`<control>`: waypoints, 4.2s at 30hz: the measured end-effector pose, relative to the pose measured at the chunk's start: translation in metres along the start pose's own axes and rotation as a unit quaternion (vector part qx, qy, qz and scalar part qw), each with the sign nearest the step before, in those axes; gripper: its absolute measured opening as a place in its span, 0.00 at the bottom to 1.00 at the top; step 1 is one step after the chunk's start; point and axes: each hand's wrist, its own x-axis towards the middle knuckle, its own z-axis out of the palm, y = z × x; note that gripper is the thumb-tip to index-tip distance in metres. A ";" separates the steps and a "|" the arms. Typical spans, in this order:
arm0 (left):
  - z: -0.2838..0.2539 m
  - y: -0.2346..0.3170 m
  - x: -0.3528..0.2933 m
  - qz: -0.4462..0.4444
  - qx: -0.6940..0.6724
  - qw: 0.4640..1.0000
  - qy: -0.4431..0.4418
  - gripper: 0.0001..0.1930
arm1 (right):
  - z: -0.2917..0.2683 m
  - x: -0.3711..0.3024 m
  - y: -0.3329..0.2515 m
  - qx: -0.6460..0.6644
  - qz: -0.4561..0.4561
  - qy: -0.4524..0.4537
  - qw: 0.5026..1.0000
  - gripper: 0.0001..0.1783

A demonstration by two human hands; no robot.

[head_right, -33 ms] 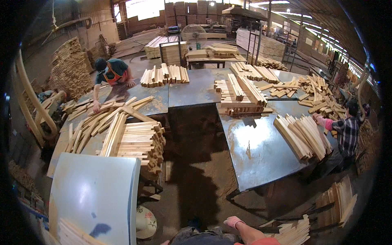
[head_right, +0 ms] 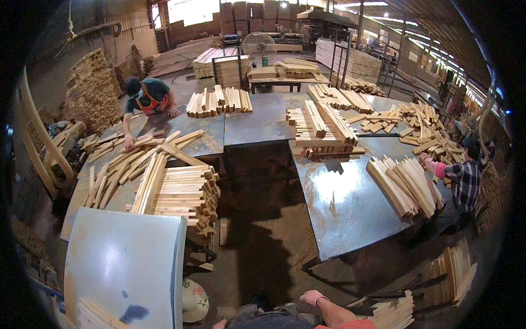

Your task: The person repeatedly picks up stacks of light-colored wooden planks from a metal table and places them onto a conveyor belt. The worker wears pink gloves and moves the wood in batches, maintaining a continuous flow of material into the machinery.

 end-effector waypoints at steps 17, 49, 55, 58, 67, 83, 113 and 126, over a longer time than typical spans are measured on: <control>0.054 0.634 0.023 0.293 -0.018 0.925 -0.241 0.25 | -0.361 0.155 -0.144 0.328 -0.050 0.206 0.921 0.36; -0.147 1.479 0.445 0.336 -0.227 0.904 0.133 0.50 | -1.146 0.663 -0.420 0.177 -0.031 0.294 0.939 0.49; -0.170 1.558 0.491 0.316 -0.302 0.871 0.224 0.33 | -1.239 0.774 -0.483 0.152 -0.011 0.441 0.884 0.46; -0.166 1.566 0.485 0.283 -0.286 0.879 0.257 0.34 | -1.246 0.807 -0.523 0.171 -0.001 0.500 0.849 0.42; -0.164 1.578 0.492 0.266 -0.317 0.873 0.259 0.39 | -1.284 0.829 -0.541 0.378 -0.115 0.391 0.831 0.32; -0.199 1.763 0.514 0.311 -0.013 0.909 0.278 0.42 | -1.397 0.876 -0.585 0.228 -0.034 0.449 0.863 0.44; -0.023 1.333 0.319 0.169 0.103 0.944 0.264 0.49 | -1.060 0.603 -0.365 0.279 0.110 0.363 0.882 0.51; 0.025 1.360 0.193 0.277 0.079 0.897 0.336 0.52 | -1.007 0.534 -0.321 0.234 -0.003 0.370 0.899 0.38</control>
